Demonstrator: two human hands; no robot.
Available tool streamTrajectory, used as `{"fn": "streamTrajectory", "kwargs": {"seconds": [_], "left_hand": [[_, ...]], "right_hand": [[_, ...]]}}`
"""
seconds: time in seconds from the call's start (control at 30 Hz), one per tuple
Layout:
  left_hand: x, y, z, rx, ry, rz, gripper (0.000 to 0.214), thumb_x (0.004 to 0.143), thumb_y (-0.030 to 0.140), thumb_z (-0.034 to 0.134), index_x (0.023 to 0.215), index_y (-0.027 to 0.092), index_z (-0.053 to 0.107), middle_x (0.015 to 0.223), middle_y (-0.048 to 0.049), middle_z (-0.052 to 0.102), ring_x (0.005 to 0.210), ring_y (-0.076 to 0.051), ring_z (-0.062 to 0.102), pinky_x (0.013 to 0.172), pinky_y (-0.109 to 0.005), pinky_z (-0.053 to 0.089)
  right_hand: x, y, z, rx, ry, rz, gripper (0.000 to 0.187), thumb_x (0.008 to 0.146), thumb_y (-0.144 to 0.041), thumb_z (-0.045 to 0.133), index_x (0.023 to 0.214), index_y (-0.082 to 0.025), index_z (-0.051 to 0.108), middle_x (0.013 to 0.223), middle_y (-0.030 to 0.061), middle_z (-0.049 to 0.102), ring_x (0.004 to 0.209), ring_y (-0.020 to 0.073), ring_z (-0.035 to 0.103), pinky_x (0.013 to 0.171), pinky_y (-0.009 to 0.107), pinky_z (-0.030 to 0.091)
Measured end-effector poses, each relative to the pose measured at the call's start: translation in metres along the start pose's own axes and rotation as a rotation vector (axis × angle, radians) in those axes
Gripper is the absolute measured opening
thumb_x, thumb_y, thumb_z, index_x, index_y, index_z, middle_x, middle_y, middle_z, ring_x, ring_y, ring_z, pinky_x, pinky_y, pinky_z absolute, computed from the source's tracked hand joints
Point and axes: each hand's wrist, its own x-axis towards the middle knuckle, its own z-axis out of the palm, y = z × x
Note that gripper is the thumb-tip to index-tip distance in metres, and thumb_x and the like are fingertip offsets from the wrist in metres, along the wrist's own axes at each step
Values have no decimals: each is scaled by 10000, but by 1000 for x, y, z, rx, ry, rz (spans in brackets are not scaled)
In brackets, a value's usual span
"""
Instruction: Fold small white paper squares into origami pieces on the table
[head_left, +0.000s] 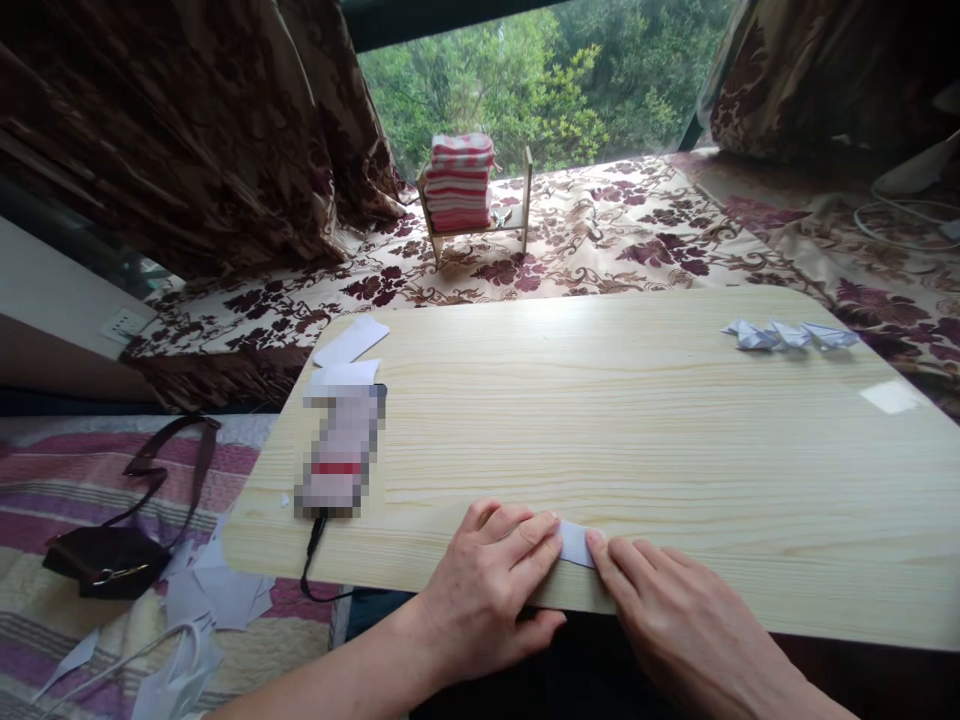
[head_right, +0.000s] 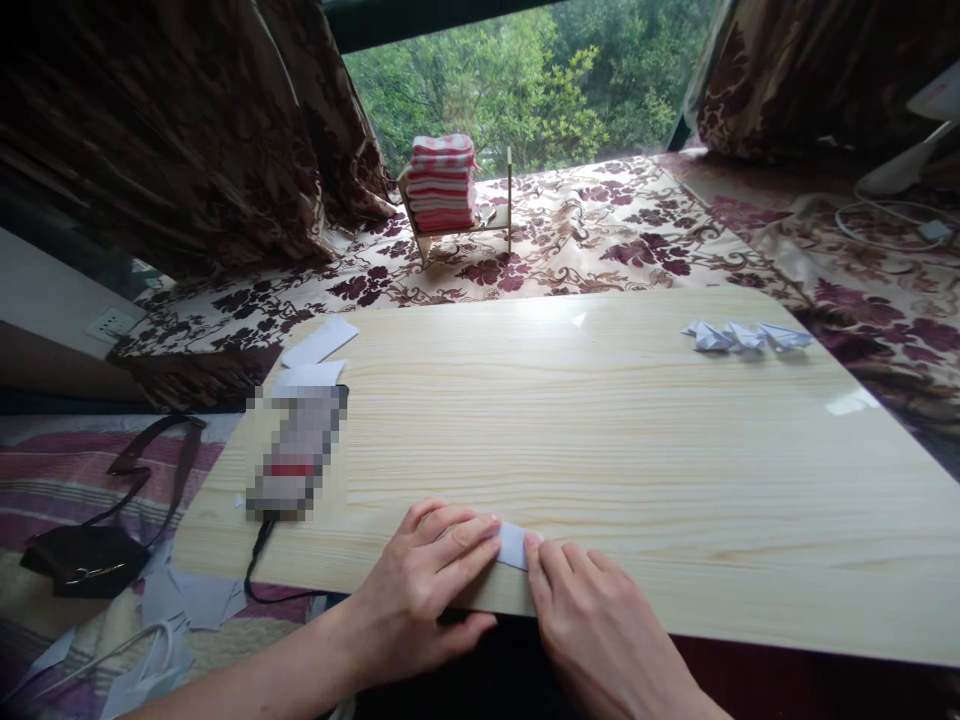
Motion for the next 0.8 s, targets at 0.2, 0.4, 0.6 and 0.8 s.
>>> {"fn": "streamTrajectory", "kwargs": {"seconds": [0.2,0.4,0.6,0.8], "left_hand": [[-13,-80,-90,400,138,-234,280,833,278,570,1086,167,615,1177,-94,633,1122,-239,515,999,-457,353],[-30,-183,-153,647,66,-439,299,892,306,491,1058,91,617,1125,-71,613,1082,-243,508,970,-511,352],[-27,-205,-147,623,18,-415,350,907,339,440,971,59,639,1042,-29,651,1055,-213,551,995,-485,337],[-20,-228,-147,627,55,-437,299,863,304,502,827,52,657,844,-9,697,948,-210,592,981,-527,327]], "right_hand": [[2,0,1,26,63,-4,520,627,25,394,1134,-55,476,705,68,620,545,183,596,473,289,498],[4,1,-3,37,100,-15,521,619,40,392,1116,-86,482,692,53,630,540,179,618,475,276,521],[3,2,-4,43,95,10,538,609,56,394,1113,-105,490,698,42,641,558,171,623,487,261,529],[3,4,3,2,101,-31,480,665,71,364,1102,-77,496,676,43,639,531,163,614,470,256,518]]}}
